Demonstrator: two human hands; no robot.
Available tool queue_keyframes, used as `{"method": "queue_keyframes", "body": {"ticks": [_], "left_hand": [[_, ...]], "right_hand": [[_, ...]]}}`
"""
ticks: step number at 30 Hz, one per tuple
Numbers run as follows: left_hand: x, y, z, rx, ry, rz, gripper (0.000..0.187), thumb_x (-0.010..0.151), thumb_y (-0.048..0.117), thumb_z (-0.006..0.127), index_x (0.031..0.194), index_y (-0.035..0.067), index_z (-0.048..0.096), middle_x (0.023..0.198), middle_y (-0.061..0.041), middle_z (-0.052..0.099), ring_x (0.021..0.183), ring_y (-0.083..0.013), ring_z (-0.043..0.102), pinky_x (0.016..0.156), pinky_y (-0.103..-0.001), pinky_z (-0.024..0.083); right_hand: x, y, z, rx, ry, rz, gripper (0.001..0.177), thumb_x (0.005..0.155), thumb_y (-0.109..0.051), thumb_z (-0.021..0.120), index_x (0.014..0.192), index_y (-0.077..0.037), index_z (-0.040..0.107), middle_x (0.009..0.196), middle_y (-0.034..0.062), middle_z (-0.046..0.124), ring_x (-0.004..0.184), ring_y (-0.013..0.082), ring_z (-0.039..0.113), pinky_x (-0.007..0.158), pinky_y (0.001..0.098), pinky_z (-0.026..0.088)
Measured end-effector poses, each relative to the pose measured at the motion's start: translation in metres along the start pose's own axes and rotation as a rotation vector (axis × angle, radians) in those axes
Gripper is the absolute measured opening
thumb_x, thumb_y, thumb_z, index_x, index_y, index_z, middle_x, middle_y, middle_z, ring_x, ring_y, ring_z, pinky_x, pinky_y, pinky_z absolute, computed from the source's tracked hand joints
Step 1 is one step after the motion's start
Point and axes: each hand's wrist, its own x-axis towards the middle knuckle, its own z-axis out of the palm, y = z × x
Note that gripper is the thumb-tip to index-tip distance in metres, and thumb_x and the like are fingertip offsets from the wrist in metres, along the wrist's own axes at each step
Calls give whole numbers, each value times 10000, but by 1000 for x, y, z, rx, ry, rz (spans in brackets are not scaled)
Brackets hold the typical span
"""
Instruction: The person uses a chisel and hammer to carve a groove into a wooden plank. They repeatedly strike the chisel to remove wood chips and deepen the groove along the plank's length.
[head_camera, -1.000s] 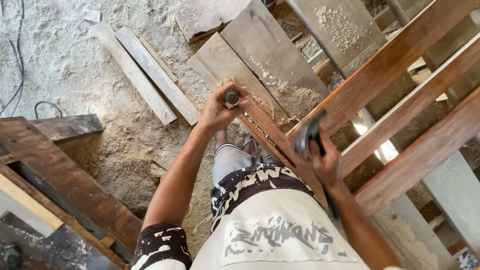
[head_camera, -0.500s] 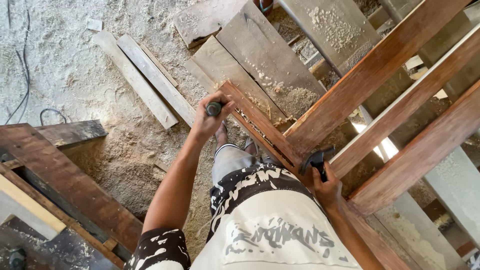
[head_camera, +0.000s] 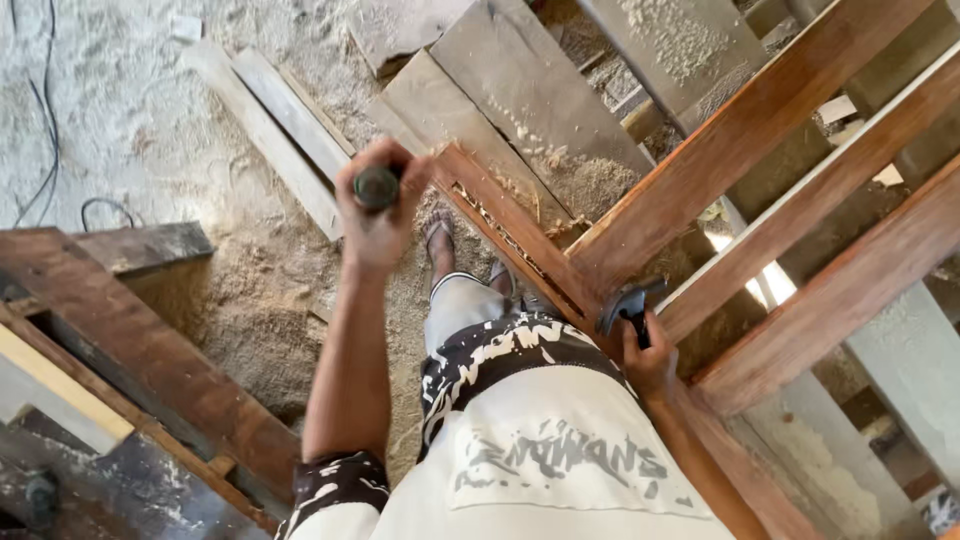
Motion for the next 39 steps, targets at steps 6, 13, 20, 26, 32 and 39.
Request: {"method": "queue_keyframes", "body": {"ticks": [6, 13, 20, 26, 32, 39], "left_hand": [[8, -26, 20, 683, -298, -419, 249, 882, 262, 746, 1076, 155, 632, 953, -83, 739, 805, -215, 750, 631, -331, 609], [17, -87, 40, 885, -462, -332, 487, 739, 333, 887, 1051, 102, 593, 933, -173, 707, 889, -400, 698, 744, -523, 540], [14, -108, 30, 979, -572, -172, 247, 828, 216, 783, 992, 108, 634, 880, -167, 707, 828, -399, 695, 707, -513, 553], [30, -111, 30, 973, -627, -93, 211, 868, 151, 741, 1038, 92, 631, 824, -163, 711, 753, -386, 704, 656, -511, 559], [76, -99, -44, 934, -521, -348, 290, 890, 268, 781, 1095, 101, 662, 930, -113, 740, 794, -241, 729, 711, -415, 612], [45, -67, -94, 801, -744, -791, 362, 877, 160, 716, 1216, 97, 601, 1072, -152, 719, 824, -240, 711, 697, -383, 629]], "right_hand": [[26, -17, 3, -1, 19, -12, 203, 994, -232, 671, 1078, -51, 705, 896, 182, 693, 774, 297, 704, 667, 386, 533], [26, -15, 5, -44, 46, 16, 245, 987, -268, 675, 1107, -57, 710, 880, 182, 690, 751, 308, 705, 662, 399, 538], [21, -14, 4, -39, 32, 17, 239, 991, -298, 643, 1118, -104, 703, 879, 165, 704, 761, 314, 721, 655, 413, 545], [19, -4, 15, -135, 72, 64, 265, 985, -312, 666, 1149, -109, 709, 848, 173, 695, 749, 324, 699, 639, 426, 534], [18, 7, 35, -89, 251, 11, 296, 1033, -322, 657, 1133, -47, 698, 806, 144, 638, 679, 282, 645, 625, 412, 516], [-17, -55, 70, 610, 388, 407, 209, 1061, -256, 598, 1133, -62, 632, 706, -1, 535, 490, 82, 462, 408, 266, 397]]}}
